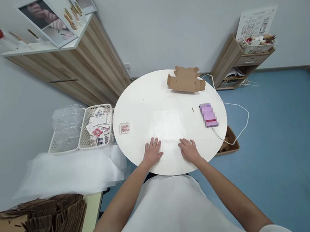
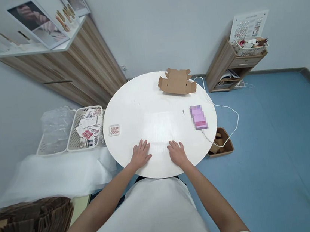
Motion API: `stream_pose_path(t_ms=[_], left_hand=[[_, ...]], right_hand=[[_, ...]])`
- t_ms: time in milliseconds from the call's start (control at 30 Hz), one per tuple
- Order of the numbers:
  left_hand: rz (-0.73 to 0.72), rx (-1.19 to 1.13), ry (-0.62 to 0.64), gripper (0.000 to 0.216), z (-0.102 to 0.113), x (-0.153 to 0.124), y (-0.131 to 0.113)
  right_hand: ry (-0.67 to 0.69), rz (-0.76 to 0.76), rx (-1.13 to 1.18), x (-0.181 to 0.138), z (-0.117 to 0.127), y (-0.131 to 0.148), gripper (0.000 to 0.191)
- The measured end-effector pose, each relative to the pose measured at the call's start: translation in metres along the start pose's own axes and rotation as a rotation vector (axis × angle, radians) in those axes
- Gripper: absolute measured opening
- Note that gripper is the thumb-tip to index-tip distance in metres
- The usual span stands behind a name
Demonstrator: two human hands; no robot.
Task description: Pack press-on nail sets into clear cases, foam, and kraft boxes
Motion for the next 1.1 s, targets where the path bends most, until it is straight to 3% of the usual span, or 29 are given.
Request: stream_pose_path(t_ms=[167, 267, 367, 467, 567, 633, 833, 1100], left_hand=[[-0.03, -0.1, -0.033, 0.051, 0.006, -0.004, 0.003], [0.0, -0.191, -0.088, 0.053, 0.022, -0.007, 0.024], [0.176, -0.306, -0.258, 0.056, 0.053, -0.009, 0.078], [0.416, -0.45, -0.449, 0.057, 0.081, -0.013, 0.147], [0.568, -0.607, -0.462, 0.054, 0.087, -0.011, 0.199], [0.649, -0.706, -0.443, 0.053, 0.083, -0.009, 0.221], [0.7, -1.002, -0.422, 0.054, 0.069, -0.005, 0.239], [0.687, -1.114, -0.417, 0.049, 0.066, -0.004, 0.234]], right_hand=[[-0.068, -0.084, 0.033, 0.005, 0.016, 0.006, 0.031], [-0.141, -0.14, 0.132, 0.025, 0.031, 0.022, 0.033], [-0.121, -0.137, 0.351, 0.064, 0.035, 0.056, 0.034], [0.013, -0.151, 0.63, 0.113, 0.025, 0.098, 0.034], [0.145, -0.214, 0.846, 0.156, 0.013, 0.138, 0.039], [0.232, -0.237, 1.013, 0.176, 0.005, 0.163, 0.047], [0.288, -0.232, 1.276, 0.198, -0.007, 0.206, 0.065], [0.256, -0.285, 1.371, 0.191, -0.01, 0.201, 0.062]])
Point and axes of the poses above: each hand's wrist, its own x-axis towards the middle knuckle, its own z-axis out of the back of the hand, y = z × x, the point moved 7 cm from there along x, towards the middle knuckle, and after that the axes turned 12 degrees about -x, right-handed, at the moved point
